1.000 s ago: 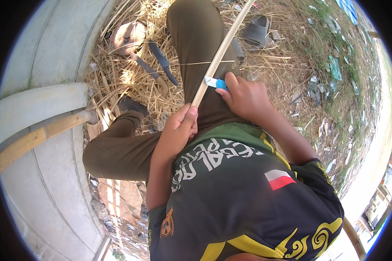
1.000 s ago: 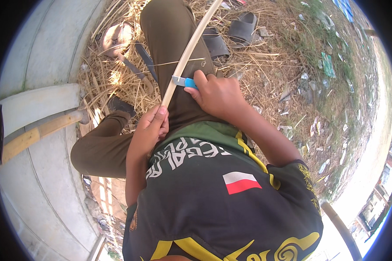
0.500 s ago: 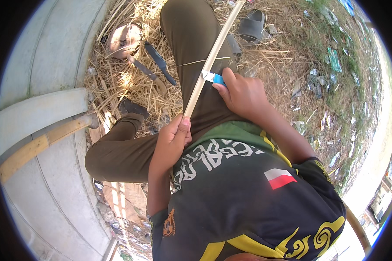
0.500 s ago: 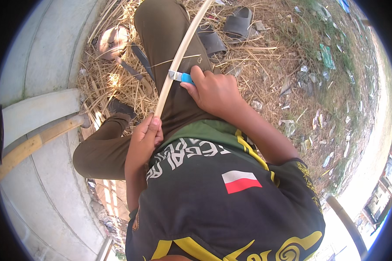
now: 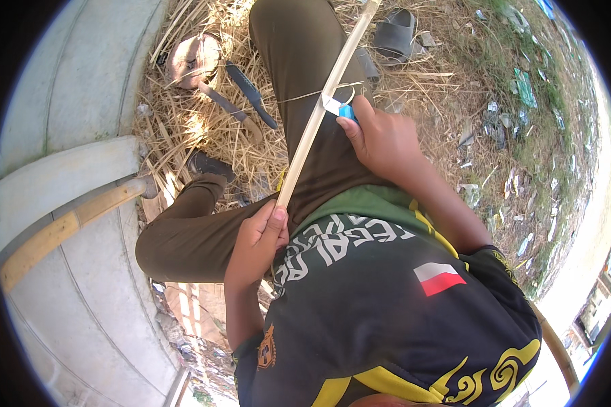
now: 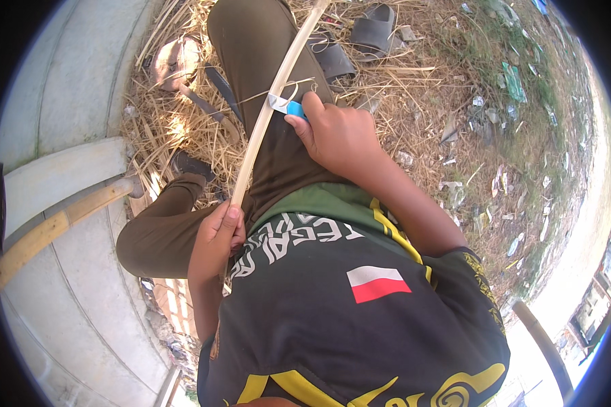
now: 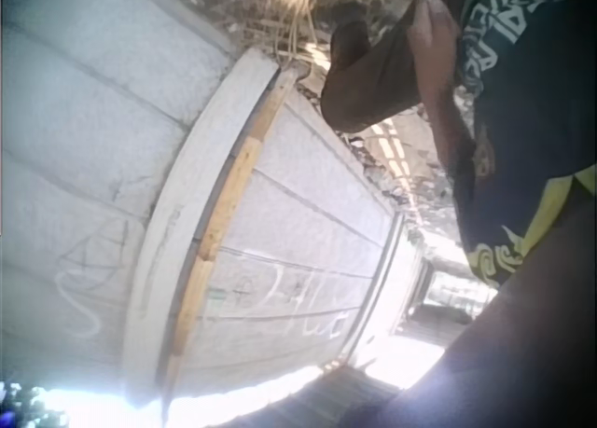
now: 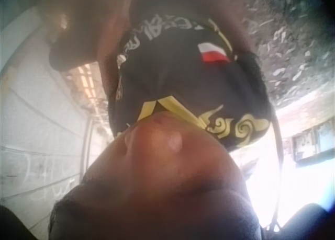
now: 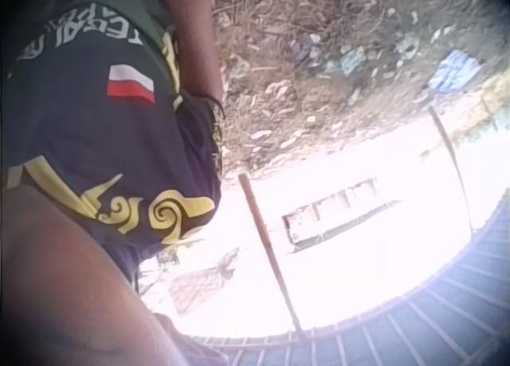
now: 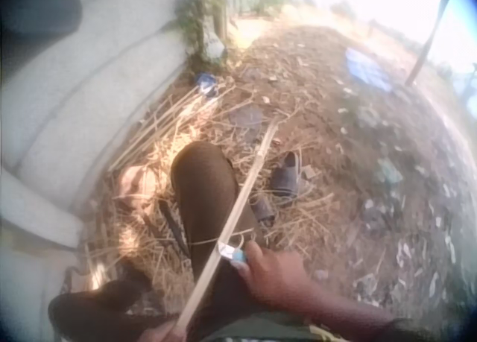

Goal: The person sits on the ground and uses a knife to shave and smooth thin bamboo strips. They hold the strips against their leg and scrape the blade along the surface to remove rough edges and create a uniform shape.

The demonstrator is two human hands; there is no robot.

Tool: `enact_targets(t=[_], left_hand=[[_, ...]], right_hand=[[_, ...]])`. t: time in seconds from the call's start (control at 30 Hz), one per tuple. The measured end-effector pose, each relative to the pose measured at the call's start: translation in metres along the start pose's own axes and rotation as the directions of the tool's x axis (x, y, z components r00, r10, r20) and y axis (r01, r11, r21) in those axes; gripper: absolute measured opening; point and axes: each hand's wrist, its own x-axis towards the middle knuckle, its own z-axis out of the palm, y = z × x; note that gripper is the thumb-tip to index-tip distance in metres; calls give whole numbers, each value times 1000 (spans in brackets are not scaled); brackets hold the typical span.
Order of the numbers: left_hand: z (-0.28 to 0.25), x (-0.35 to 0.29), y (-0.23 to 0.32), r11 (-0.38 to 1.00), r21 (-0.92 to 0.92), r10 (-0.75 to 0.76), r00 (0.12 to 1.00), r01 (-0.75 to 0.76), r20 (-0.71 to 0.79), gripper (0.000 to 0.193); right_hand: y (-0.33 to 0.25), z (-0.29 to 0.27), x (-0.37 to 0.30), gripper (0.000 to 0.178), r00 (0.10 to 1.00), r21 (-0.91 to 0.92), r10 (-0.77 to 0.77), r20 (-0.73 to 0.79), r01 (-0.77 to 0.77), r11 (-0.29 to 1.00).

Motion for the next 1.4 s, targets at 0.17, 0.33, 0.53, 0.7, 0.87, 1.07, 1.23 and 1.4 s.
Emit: enact_targets(t=[0.17, 0.33, 0.53, 0.7, 0.87, 1.07, 1.23, 1.4], left_hand=[[0, -16, -14, 1000, -27, 0, 1000, 0, -6, 38], [-10, -49, -23, 995, 54, -84, 995, 86, -46, 39], [-17, -94, -44, 987, 14, -159, 985, 160, -72, 39], [-29, -114, -60, 985, -64, -161, 987, 160, -19, 38], [-39, -108, -69, 987, -104, -120, 993, 121, 18, 39], [-39, -73, -53, 985, 160, -47, 996, 60, -81, 40], [-14, 12, -11, 985, 84, 155, 987, -152, -40, 39], [20, 105, 44, 972, -65, 231, 970, -226, 73, 39]], right_hand=[[-2, -1, 1, 37, 999, -4, 44, 32, -43, 999], [-2, -1, 3, 38, 997, 33, 77, 28, -78, 996], [-5, -2, 3, 38, 996, 15, 85, 30, -85, 996], [-11, -1, 1, 38, 998, -1, 66, 4, -66, 998], [-10, -1, -1, 38, 996, -24, 86, 13, -86, 996], [3, -8, 4, 39, 997, 92, 54, 54, -59, 994], [2, -10, 7, 39, 994, 108, 30, 102, -41, 993], [-1, -7, 4, 36, 996, 140, 81, 32, -85, 987]])
